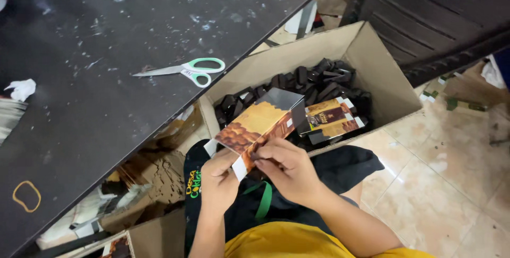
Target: The person sits on the floor and packs small black items into rectangular boxes with brown and white labels. They use scissors to trim the items before placing them inside the boxes and then arrange the filled boxes into a larger cardboard container.
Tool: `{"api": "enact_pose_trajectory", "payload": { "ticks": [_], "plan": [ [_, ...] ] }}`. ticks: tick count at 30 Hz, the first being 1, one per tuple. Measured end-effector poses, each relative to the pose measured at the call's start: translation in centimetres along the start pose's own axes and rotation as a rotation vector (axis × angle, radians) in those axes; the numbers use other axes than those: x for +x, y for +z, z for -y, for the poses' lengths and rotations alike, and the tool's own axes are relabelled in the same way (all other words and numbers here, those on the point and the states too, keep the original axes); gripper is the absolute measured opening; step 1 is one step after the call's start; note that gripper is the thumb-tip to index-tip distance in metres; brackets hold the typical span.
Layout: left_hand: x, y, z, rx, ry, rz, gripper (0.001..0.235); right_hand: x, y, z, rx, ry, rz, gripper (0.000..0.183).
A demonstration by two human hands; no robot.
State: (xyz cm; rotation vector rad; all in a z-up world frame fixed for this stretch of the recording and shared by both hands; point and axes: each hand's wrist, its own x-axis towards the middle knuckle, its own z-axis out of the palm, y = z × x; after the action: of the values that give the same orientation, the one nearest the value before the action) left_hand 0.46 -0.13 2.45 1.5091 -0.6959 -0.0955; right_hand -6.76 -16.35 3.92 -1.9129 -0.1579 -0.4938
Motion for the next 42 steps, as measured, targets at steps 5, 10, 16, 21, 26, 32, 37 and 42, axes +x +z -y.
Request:
{"api": "enact_pose_trajectory", "payload": {
  "ticks": [5,10,16,21,26,32,37,42],
  "plan": [
    [-0.6,1.0,0.8,0.022,0.079,-0.113,0.007,-0.7,0.7,-0.3,0.054,0.105,-0.15,0.007],
    [-0.9,0.9,1.1,0.091,0.092,-0.033,0.019,0.4,-1.2,0.5,0.009,0.08,-0.013,0.007],
    [-0.5,1.5,-0.2,0.076,0.15,-0.115,0.009,0.5,-1.4,0.2,0.275,0.372,-0.047,0.016],
    [-0.9,1.1,0.9,0.065,0.139,-0.056,0.013,0.8,-1.8,0.5,0.061,0.344,0.006,0.01],
    [-0.5,0.9,0.1,0.169,0.144,-0.054,0.013,0.7,-1.2,0.4,-0.061,0.202,-0.014,0.011],
    [0.0,1.6,-1.7,0.17,0.187,-0.045,0.019,0.1,-1.1,-0.1,0.191,0.079,-0.103,0.017],
    [0.3,0.9,-1.8,0.061,0.189,0.03,0.026,-0.1,-1.6,-0.5,-0.132,-0.058,-0.111,0.014],
    [0.0,0.6,-1.7,0.197,0.176,0.001,0.013,0.6,-2.5,0.2,-0.066,-0.264,0.061,0.016]
  ]
}}
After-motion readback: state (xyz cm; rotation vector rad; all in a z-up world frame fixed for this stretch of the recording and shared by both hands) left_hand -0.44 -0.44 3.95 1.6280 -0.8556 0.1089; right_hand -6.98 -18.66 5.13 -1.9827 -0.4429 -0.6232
